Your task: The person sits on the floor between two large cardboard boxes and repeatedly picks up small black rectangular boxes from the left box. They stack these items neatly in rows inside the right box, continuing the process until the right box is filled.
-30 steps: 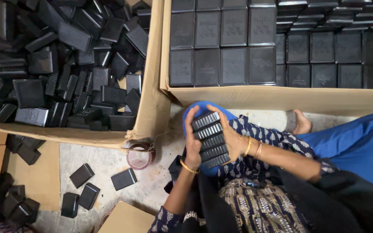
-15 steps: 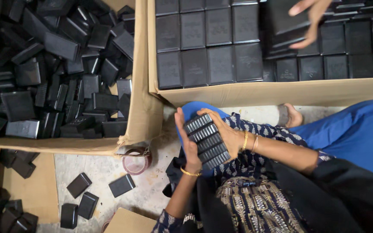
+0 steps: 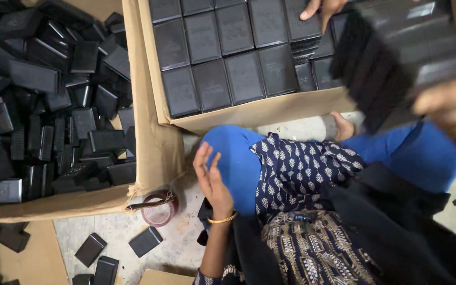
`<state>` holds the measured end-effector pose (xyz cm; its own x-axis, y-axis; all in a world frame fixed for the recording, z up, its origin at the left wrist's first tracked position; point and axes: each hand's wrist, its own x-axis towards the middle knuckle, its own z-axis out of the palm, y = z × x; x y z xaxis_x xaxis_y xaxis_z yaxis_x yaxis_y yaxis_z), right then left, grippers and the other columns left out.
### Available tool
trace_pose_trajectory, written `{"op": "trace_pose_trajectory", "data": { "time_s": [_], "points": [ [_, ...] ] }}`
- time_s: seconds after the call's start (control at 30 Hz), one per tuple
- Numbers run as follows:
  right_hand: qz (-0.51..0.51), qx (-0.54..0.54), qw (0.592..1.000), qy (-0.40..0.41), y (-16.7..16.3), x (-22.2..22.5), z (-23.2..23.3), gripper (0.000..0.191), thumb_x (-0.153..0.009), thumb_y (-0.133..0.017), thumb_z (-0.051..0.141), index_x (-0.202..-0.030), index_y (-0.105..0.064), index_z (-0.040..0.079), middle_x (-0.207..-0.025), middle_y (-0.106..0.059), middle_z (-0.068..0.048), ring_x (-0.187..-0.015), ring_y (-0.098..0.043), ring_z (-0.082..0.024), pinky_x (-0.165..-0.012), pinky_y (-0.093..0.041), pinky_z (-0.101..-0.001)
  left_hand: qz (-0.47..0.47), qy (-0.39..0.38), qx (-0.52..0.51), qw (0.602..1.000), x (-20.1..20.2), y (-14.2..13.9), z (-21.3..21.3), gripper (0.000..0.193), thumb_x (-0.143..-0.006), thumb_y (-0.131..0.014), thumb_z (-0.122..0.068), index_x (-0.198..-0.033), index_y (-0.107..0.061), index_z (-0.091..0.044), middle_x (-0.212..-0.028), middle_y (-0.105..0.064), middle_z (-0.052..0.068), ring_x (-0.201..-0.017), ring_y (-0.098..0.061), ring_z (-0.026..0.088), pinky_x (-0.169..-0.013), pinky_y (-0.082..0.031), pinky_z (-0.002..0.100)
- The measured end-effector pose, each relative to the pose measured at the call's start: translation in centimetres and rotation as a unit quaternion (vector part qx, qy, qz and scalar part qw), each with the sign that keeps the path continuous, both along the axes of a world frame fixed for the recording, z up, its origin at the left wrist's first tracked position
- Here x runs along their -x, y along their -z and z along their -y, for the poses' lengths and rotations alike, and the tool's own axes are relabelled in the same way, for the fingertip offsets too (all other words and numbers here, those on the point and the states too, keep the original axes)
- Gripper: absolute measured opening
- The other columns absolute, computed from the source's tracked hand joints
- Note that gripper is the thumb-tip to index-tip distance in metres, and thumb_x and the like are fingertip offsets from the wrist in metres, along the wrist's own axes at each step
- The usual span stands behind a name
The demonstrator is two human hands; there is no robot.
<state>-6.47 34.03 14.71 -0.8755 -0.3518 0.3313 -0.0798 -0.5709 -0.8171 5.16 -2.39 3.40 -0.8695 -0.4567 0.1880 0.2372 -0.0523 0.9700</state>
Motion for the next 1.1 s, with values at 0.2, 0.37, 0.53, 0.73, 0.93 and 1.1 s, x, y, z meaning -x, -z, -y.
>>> {"op": "trace_pose_trajectory", "data": {
  "time_s": [0.2,0.37,0.53,0.73,0.93,1.1],
  "points": [
    [0.320,-0.256,0.912,0.031,3.3,14.1,-6.1,0.046,-0.083,-0.070,0.025,-0.125,-0.064,0.006,-0.110,-0.071,-0.011,-0.088,-0.071,-0.024,-0.081,-0.058,-0.0423,0.032,0.019,-0.007,0.999,-0.3,1.4,-1.5,0.031,-0.109,-0.051,-0.017,-0.135,-0.055,0.001,-0.144,-0.048,0.013,-0.126,-0.054,0.023,-0.105,-0.052,0.038],
    [0.424,-0.313,0.847,-0.071,8.2,19.0,-2.5,0.035,-0.091,-0.071,0.028,-0.119,-0.069,0.006,-0.105,-0.074,-0.010,-0.086,-0.072,-0.024,-0.083,-0.057,-0.0441,0.038,0.025,0.016,0.999,-0.3,1.2,-1.4,0.029,-0.108,-0.052,-0.016,-0.130,-0.057,0.001,-0.142,-0.047,0.013,-0.124,-0.054,0.021,-0.102,-0.053,0.037],
    [0.504,-0.346,0.780,-0.134,10.5,18.9,4.1,0.046,-0.081,-0.069,0.031,-0.122,-0.066,0.011,-0.120,-0.072,-0.008,-0.109,-0.068,-0.027,-0.098,-0.047,-0.0525,0.066,0.006,-0.002,0.998,-0.2,1.2,-1.2,0.028,-0.106,-0.053,-0.015,-0.128,-0.058,0.001,-0.139,-0.048,0.013,-0.118,-0.056,0.020,-0.100,-0.054,0.036],
    [0.468,-0.303,0.817,-0.147,10.4,20.0,4.5,0.045,-0.087,-0.070,0.025,-0.128,-0.065,0.007,-0.126,-0.070,-0.007,-0.116,-0.066,-0.022,-0.106,-0.046,-0.0452,0.063,0.005,0.004,0.998,0.6,0.7,-0.9,0.026,-0.105,-0.054,-0.013,-0.127,-0.058,0.001,-0.140,-0.048,0.013,-0.119,-0.055,0.019,-0.098,-0.055,0.035],
    [0.485,-0.277,0.819,-0.133,9.9,18.6,4.9,0.045,-0.089,-0.067,0.024,-0.130,-0.063,0.006,-0.125,-0.070,-0.009,-0.111,-0.068,-0.024,-0.104,-0.049,-0.0459,0.055,0.002,0.039,0.998,0.8,0.0,0.9,0.026,-0.105,-0.056,-0.009,-0.129,-0.057,0.000,-0.140,-0.048,0.013,-0.122,-0.054,0.019,-0.102,-0.051,0.033],
    [0.487,-0.328,0.797,-0.141,9.8,18.6,5.5,0.047,-0.090,-0.066,0.028,-0.131,-0.062,0.005,-0.125,-0.070,-0.010,-0.112,-0.068,-0.024,-0.103,-0.049,-0.0457,0.058,0.004,0.029,0.998,0.9,0.4,1.2,0.025,-0.104,-0.058,-0.008,-0.128,-0.058,0.000,-0.139,-0.048,0.013,-0.121,-0.053,0.018,-0.100,-0.049,0.031]
  ]
}}
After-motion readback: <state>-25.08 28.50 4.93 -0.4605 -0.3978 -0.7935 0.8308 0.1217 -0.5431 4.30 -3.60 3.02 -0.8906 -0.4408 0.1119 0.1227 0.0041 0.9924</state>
